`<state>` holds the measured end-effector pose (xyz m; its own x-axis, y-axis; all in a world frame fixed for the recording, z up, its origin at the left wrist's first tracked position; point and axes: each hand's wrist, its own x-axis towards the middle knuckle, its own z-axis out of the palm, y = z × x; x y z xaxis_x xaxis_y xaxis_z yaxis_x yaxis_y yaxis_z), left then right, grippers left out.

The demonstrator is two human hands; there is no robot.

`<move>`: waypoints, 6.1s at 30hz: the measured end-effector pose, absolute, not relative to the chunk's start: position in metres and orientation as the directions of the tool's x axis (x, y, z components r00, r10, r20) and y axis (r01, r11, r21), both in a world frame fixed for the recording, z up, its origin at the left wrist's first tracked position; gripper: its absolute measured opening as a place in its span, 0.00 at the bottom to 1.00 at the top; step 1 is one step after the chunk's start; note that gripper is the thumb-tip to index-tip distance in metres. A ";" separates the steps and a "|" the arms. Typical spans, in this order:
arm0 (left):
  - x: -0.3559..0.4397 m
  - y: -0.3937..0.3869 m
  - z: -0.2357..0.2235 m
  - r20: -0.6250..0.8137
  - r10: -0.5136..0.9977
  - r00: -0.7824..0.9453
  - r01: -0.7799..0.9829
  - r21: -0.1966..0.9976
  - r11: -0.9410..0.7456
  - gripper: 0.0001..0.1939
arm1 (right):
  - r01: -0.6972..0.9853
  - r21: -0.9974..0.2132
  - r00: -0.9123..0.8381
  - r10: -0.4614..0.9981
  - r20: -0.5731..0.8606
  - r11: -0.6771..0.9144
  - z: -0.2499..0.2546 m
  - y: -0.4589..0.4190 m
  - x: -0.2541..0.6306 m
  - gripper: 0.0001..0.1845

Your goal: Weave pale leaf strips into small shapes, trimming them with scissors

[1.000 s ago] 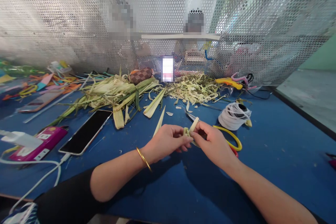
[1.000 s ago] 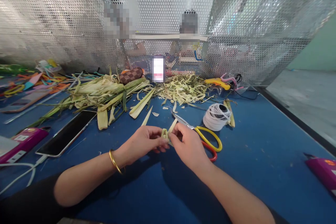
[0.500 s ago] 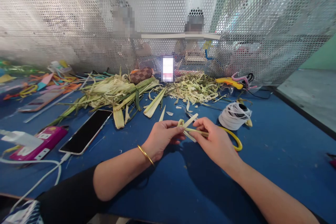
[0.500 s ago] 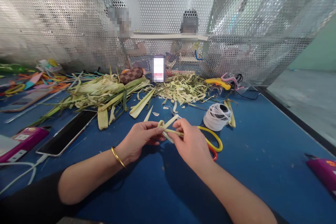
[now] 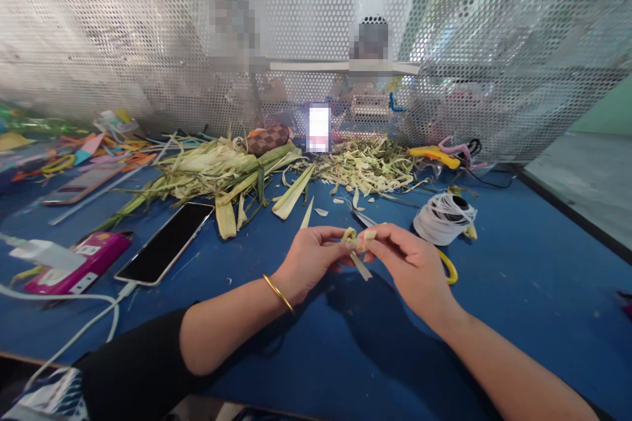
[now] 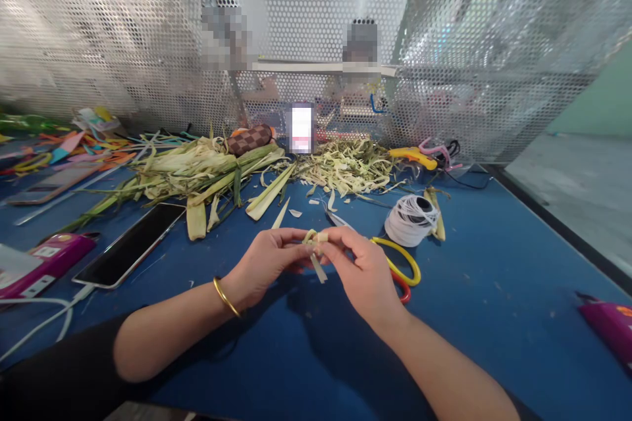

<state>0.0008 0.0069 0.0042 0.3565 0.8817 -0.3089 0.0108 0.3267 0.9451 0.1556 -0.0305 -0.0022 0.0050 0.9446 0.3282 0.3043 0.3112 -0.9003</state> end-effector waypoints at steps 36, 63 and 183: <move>-0.005 0.001 0.000 0.003 0.912 0.410 0.504 0.833 -0.229 0.07 | 0.081 -0.974 0.079 0.975 -0.207 -0.213 -0.006 -0.023 0.155 0.10; -0.005 0.003 -0.001 -0.010 0.873 0.488 0.509 0.816 -0.275 0.06 | 0.050 -0.980 0.010 0.981 -0.194 -0.194 -0.001 -0.022 0.155 0.14; -0.004 0.012 0.008 -0.299 0.862 0.410 -0.087 0.928 0.363 0.15 | 0.804 -0.286 -0.173 0.665 0.726 0.522 -0.006 -0.039 0.153 0.08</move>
<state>-0.0042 0.0115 0.0077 0.4100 0.8618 -0.2988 -0.0869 0.3630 0.9277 0.1528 -0.0390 -0.0062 -0.1731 0.6653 0.7262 0.8037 0.5216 -0.2863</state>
